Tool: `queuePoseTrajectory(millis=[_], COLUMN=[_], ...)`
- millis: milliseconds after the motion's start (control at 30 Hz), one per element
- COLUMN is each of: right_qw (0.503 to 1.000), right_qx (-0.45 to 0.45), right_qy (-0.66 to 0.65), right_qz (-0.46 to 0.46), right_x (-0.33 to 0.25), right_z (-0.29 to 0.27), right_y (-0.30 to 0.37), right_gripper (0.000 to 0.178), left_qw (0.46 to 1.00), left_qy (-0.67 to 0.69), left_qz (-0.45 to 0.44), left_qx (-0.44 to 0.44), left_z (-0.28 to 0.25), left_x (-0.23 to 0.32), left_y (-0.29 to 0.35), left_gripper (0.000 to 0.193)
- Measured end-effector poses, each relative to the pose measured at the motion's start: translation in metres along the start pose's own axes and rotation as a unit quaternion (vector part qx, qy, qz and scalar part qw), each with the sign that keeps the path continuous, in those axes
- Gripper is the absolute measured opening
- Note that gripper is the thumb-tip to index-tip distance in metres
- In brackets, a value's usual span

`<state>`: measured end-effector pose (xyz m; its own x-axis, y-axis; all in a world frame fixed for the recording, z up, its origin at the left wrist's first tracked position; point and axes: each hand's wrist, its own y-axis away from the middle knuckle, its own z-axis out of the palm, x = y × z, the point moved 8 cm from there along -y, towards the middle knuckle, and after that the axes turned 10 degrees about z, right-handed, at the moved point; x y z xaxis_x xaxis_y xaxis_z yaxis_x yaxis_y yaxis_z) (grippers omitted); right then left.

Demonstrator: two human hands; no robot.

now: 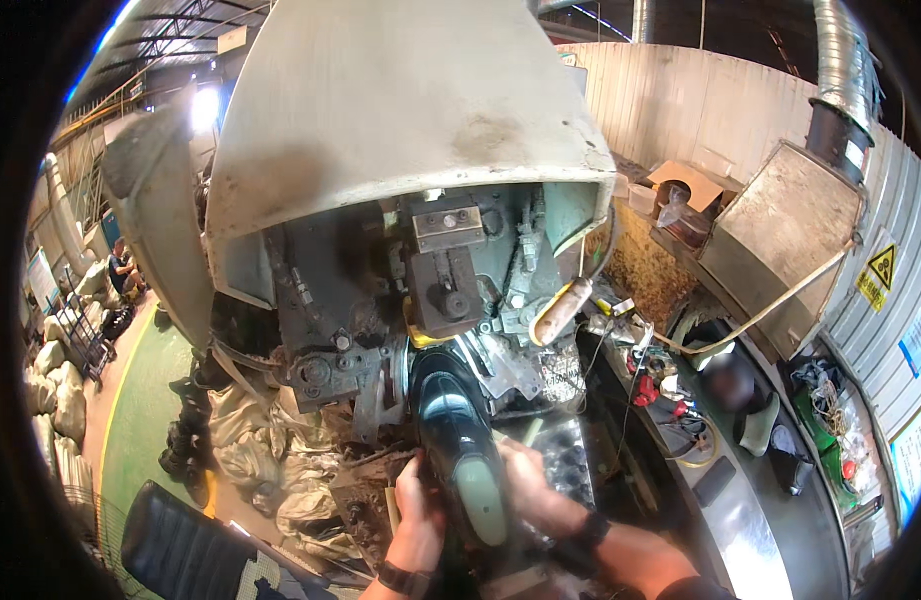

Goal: Operating a shoe lasting machine to shape the shoe upper over the last.

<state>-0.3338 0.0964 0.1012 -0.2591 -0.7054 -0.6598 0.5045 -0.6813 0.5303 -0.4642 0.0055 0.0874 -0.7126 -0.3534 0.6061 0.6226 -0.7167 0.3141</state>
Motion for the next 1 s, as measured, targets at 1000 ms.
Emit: queuePoseTrajectory(millis=[1000], right_qw=[0.99], right_qx=[-0.067], right_qy=[-0.121], right_qz=[-0.03], right_x=[0.009], right_z=[-0.015], right_y=[-0.058], right_gripper=[0.022], left_qw=[0.998], left_qy=[-0.004], left_qz=[0.069], left_qx=[0.0], left_z=[-0.027], left_x=[-0.037], left_y=[-0.047], left_gripper=[0.044])
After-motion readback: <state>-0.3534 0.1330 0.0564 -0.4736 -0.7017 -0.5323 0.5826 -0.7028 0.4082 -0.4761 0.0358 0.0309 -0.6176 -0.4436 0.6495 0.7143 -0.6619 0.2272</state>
